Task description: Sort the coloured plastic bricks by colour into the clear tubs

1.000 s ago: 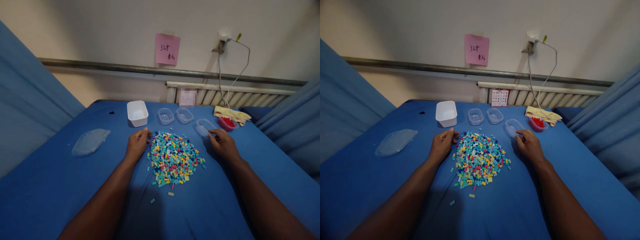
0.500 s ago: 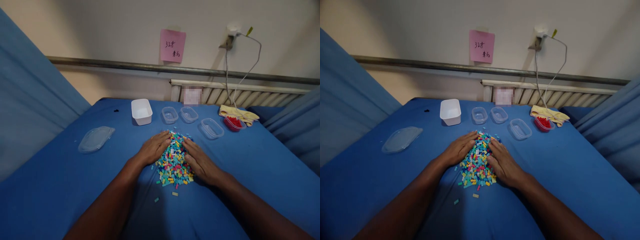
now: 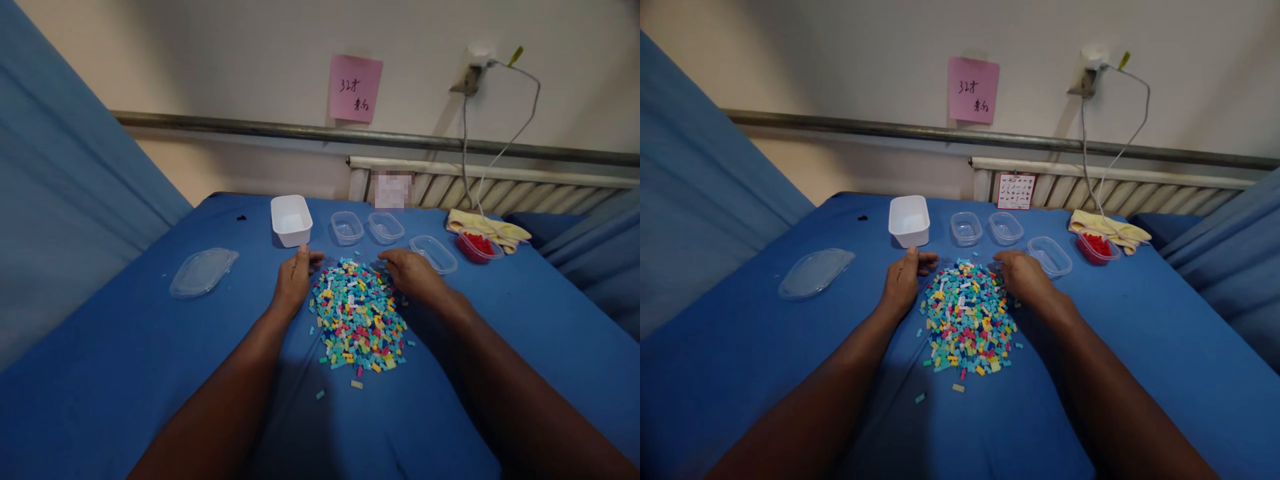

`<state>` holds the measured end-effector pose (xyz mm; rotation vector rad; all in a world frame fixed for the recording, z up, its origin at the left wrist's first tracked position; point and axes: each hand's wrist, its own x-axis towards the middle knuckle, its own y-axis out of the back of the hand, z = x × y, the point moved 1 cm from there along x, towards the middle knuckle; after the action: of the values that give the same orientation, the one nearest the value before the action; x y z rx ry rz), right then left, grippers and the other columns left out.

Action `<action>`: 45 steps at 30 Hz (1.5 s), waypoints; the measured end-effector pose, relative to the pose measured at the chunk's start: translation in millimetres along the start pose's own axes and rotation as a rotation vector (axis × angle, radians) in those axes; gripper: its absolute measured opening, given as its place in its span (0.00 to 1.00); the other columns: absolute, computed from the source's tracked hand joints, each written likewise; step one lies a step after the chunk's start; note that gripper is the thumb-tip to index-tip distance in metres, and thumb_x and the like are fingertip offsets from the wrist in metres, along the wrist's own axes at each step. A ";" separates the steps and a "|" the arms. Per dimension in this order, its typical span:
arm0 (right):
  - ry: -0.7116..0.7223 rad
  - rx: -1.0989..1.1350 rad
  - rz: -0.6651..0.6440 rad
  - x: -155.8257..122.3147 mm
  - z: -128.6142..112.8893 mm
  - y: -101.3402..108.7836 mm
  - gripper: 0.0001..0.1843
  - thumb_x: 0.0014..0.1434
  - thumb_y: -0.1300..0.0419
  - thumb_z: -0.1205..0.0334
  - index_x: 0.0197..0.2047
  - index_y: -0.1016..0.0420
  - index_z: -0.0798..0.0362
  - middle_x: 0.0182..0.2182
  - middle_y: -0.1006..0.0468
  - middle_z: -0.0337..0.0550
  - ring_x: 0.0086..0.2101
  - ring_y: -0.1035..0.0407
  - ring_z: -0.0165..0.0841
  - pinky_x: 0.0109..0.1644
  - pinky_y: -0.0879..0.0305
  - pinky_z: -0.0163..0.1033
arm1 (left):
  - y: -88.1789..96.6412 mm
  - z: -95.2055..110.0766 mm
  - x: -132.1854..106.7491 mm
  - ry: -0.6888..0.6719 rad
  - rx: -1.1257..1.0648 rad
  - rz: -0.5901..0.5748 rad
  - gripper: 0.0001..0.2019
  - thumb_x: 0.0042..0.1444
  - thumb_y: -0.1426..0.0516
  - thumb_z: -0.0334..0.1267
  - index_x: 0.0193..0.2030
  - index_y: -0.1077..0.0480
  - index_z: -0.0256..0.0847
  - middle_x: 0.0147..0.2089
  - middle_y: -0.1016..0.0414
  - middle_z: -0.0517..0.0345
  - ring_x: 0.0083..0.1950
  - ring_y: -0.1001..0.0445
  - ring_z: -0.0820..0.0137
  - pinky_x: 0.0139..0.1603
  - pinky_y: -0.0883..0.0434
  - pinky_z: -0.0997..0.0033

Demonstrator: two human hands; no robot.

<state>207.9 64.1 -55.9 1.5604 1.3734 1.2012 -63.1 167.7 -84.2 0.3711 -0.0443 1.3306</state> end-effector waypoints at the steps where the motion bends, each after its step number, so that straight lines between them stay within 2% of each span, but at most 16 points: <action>1: -0.001 -0.011 -0.032 4.5 5.0 -2.2 0.21 0.71 0.44 0.71 0.61 0.15 0.57 0.57 0.13 0.56 0.57 0.19 0.47 0.64 0.27 0.46 | -0.3 0.1 0.5 0.008 -0.003 0.001 0.40 0.74 0.55 0.70 0.48 0.16 0.35 0.48 0.13 0.44 0.47 0.16 0.57 0.48 0.23 0.59; 5: 0.016 -0.022 -0.100 9.2 10.3 -12.1 0.19 0.69 0.42 0.72 0.54 0.11 0.54 0.51 0.11 0.51 0.53 0.18 0.43 0.60 0.28 0.41 | -3.0 1.2 0.6 0.012 -0.002 -0.017 0.39 0.73 0.52 0.70 0.44 0.16 0.36 0.44 0.13 0.45 0.44 0.16 0.59 0.47 0.24 0.61; 11: -0.001 -0.019 -0.105 7.2 13.2 -14.6 0.19 0.66 0.41 0.73 0.53 0.11 0.53 0.49 0.11 0.51 0.50 0.18 0.42 0.56 0.28 0.41 | -5.6 4.3 -0.4 0.019 -0.035 -0.008 0.37 0.70 0.48 0.71 0.41 0.17 0.35 0.40 0.14 0.45 0.39 0.18 0.61 0.43 0.25 0.62; 14: 0.005 0.059 -0.035 6.2 17.8 -3.6 0.19 0.63 0.39 0.73 0.52 0.12 0.53 0.47 0.11 0.49 0.46 0.18 0.40 0.53 0.26 0.41 | -4.5 6.5 -1.1 0.019 -0.026 0.003 0.38 0.69 0.47 0.72 0.40 0.17 0.35 0.38 0.15 0.45 0.38 0.19 0.61 0.42 0.24 0.63; 17: -0.013 0.133 0.100 3.4 30.2 18.6 0.18 0.63 0.38 0.70 0.52 0.11 0.52 0.47 0.11 0.48 0.46 0.17 0.40 0.53 0.24 0.42 | -3.2 6.1 -1.3 0.015 -0.007 -0.006 0.37 0.69 0.47 0.72 0.40 0.17 0.35 0.38 0.15 0.45 0.38 0.19 0.61 0.42 0.24 0.63; 22: -0.170 0.023 0.253 -6.1 69.0 53.2 0.17 0.66 0.40 0.66 0.52 0.11 0.52 0.44 0.10 0.49 0.43 0.17 0.42 0.54 0.23 0.45 | -2.2 2.1 -0.4 0.013 0.021 -0.019 0.37 0.70 0.47 0.71 0.41 0.16 0.36 0.38 0.15 0.46 0.37 0.19 0.61 0.43 0.24 0.62; 25: -0.231 -0.077 0.255 -10.1 83.8 58.5 0.17 0.66 0.40 0.66 0.51 0.11 0.53 0.45 0.10 0.51 0.45 0.17 0.44 0.56 0.23 0.47 | -2.5 1.2 0.6 0.014 0.031 -0.024 0.36 0.70 0.47 0.71 0.41 0.16 0.36 0.38 0.15 0.46 0.37 0.19 0.61 0.42 0.24 0.62; 28: -0.188 -0.067 0.263 -8.9 76.3 51.8 0.17 0.68 0.39 0.62 0.53 0.12 0.54 0.49 0.11 0.54 0.49 0.17 0.47 0.58 0.23 0.50 | -3.4 1.1 1.5 0.007 0.031 -0.029 0.36 0.70 0.47 0.71 0.41 0.16 0.36 0.38 0.15 0.46 0.36 0.19 0.62 0.42 0.24 0.62; 30: -0.095 0.027 0.224 -3.9 59.9 40.7 0.18 0.70 0.39 0.61 0.56 0.13 0.54 0.51 0.11 0.54 0.50 0.17 0.47 0.60 0.23 0.51 | -3.9 1.1 1.8 0.006 0.033 -0.029 0.37 0.70 0.47 0.71 0.40 0.16 0.36 0.37 0.15 0.46 0.36 0.19 0.62 0.42 0.24 0.62; 32: 0.044 0.134 0.107 5.4 39.2 25.0 0.21 0.69 0.38 0.63 0.61 0.15 0.54 0.57 0.13 0.54 0.55 0.18 0.47 0.63 0.23 0.51 | -4.2 0.9 1.8 0.012 0.033 -0.028 0.37 0.69 0.47 0.71 0.40 0.16 0.35 0.36 0.15 0.46 0.36 0.19 0.62 0.42 0.24 0.62; 34: 0.181 0.171 -0.007 19.0 19.9 8.7 0.28 0.66 0.36 0.67 0.68 0.20 0.55 0.67 0.20 0.56 0.64 0.24 0.48 0.70 0.28 0.51 | -4.3 0.6 1.5 0.019 0.031 -0.029 0.36 0.70 0.47 0.71 0.40 0.16 0.35 0.36 0.16 0.46 0.36 0.20 0.62 0.43 0.24 0.62; 37: 0.238 0.129 -0.137 44.3 1.4 -9.3 0.37 0.60 0.35 0.73 0.73 0.26 0.57 0.74 0.29 0.57 0.73 0.34 0.48 0.77 0.37 0.52 | -4.3 0.0 1.0 0.018 0.024 -0.037 0.36 0.70 0.47 0.70 0.40 0.16 0.36 0.36 0.16 0.47 0.35 0.20 0.62 0.43 0.23 0.62; 40: 0.228 0.087 -0.248 62.7 -4.9 -14.3 0.38 0.58 0.35 0.74 0.73 0.25 0.56 0.72 0.25 0.55 0.70 0.30 0.49 0.74 0.34 0.52 | -4.8 -0.9 0.4 0.018 0.023 -0.045 0.35 0.71 0.47 0.69 0.40 0.16 0.36 0.37 0.15 0.47 0.36 0.20 0.62 0.43 0.23 0.62; 43: 0.221 0.087 -0.288 65.1 -4.1 -10.6 0.31 0.60 0.35 0.72 0.67 0.19 0.54 0.62 0.15 0.52 0.59 0.20 0.48 0.65 0.26 0.49 | -6.0 -2.4 0.2 0.021 0.013 -0.059 0.35 0.72 0.48 0.68 0.41 0.16 0.37 0.36 0.15 0.48 0.37 0.19 0.61 0.44 0.23 0.62; 45: 0.191 0.112 -0.312 59.9 -2.5 -8.0 0.26 0.62 0.36 0.71 0.62 0.15 0.52 0.56 0.12 0.49 0.54 0.17 0.44 0.60 0.24 0.44 | -6.8 -3.8 0.4 0.017 0.002 -0.060 0.34 0.72 0.47 0.68 0.40 0.16 0.37 0.37 0.15 0.48 0.36 0.19 0.62 0.44 0.23 0.62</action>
<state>202.8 124.3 -51.8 1.2680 1.7617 1.1164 -57.1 167.9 -89.3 0.3603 -0.0177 1.2744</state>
